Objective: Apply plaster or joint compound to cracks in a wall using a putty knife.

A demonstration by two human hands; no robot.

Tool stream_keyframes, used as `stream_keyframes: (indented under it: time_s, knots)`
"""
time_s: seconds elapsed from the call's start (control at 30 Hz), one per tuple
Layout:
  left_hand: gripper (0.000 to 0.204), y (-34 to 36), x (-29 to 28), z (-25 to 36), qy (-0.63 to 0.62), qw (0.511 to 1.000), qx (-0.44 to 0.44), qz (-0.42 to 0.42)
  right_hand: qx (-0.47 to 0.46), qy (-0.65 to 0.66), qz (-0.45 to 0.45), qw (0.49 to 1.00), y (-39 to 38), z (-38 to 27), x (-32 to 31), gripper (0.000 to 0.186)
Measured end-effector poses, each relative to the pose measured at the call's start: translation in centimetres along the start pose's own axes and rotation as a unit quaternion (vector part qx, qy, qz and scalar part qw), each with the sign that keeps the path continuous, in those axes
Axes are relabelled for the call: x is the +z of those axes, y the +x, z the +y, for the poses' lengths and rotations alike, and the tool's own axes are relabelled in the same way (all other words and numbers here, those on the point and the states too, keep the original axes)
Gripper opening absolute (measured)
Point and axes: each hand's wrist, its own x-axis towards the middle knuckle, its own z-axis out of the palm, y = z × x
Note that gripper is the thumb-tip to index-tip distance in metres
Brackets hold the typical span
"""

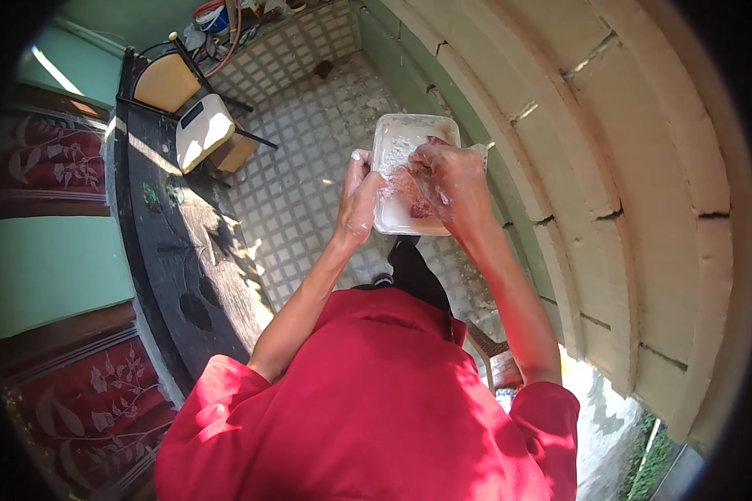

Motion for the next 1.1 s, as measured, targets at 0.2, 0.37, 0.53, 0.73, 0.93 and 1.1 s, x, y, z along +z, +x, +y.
stream_keyframes:
  time_s: [0.2, 0.37, 0.53, 0.73, 0.93, 1.1]
  knots:
    - [0.04, 5.3, 0.7, 2.4, -0.114, 0.993, 0.015, 0.02, -0.118, -0.044, -0.046, 0.991, 6.3, 2.2, -0.2, 0.011]
    - [0.046, 9.4, 0.2, 2.1, -0.214, 0.976, -0.035, 0.004, -0.023, -0.093, -0.14, 0.985, 10.3, 3.6, -0.3, 0.029]
    - [0.055, 12.3, -0.3, 2.5, -0.222, 0.974, -0.043, 0.017, -0.129, -0.077, -0.105, 0.983, 12.8, 3.6, -0.7, 0.046]
    - [0.062, 14.9, -0.7, 3.4, -0.203, 0.977, -0.065, -0.007, -0.037, 0.089, 0.011, 0.995, 14.9, 3.9, -3.2, 0.051]
    - [0.047, 16.7, -0.5, 3.7, -0.308, 0.94, -0.124, -0.083, 0.168, -0.082, 0.196, 0.963, 13.8, 2.9, -3.2, 0.051]
    - [0.039, 17.5, 0.8, 1.6, -0.337, 0.921, -0.158, -0.12, 0.289, -0.128, 0.187, 0.93, 9.2, 4.2, -1.0, 0.044]
